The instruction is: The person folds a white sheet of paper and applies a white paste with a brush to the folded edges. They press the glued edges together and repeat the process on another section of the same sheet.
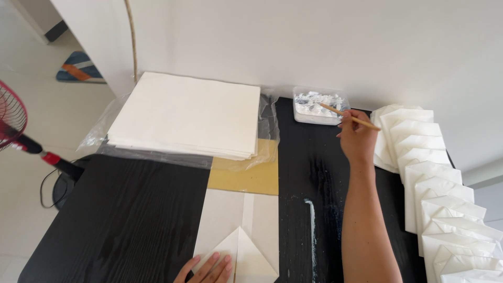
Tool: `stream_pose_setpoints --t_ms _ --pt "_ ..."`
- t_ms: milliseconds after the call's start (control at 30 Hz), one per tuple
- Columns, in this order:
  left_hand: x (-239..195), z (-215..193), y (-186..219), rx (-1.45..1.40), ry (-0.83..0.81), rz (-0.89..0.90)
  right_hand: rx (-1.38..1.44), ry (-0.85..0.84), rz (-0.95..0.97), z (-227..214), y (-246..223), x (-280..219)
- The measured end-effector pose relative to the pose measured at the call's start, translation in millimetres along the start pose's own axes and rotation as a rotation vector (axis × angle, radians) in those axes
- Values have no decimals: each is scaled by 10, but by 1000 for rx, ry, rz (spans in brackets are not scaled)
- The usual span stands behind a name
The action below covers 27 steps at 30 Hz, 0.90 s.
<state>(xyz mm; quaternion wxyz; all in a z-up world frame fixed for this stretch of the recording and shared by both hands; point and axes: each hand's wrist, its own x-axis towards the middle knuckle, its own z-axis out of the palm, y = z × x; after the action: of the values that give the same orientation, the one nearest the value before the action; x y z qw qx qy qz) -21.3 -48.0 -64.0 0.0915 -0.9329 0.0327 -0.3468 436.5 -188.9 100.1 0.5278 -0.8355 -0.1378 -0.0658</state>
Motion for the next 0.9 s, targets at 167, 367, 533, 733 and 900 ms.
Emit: stream_pose_setpoints --t_ms 167,367,533,733,900 --pt "61 -207 -146 -9 -128 86 2 -6 -96 4 -16 4" --pt "54 -296 -194 -22 -322 167 -46 -38 -239 89 181 68" --pt "54 -305 -172 -89 -330 154 -80 -44 -81 -60 -79 -2" --pt "108 -187 -37 -135 -61 14 -95 -15 -88 -55 -102 -30" --pt "-132 86 85 -50 -13 -36 -157 -52 -100 -88 -159 -34"
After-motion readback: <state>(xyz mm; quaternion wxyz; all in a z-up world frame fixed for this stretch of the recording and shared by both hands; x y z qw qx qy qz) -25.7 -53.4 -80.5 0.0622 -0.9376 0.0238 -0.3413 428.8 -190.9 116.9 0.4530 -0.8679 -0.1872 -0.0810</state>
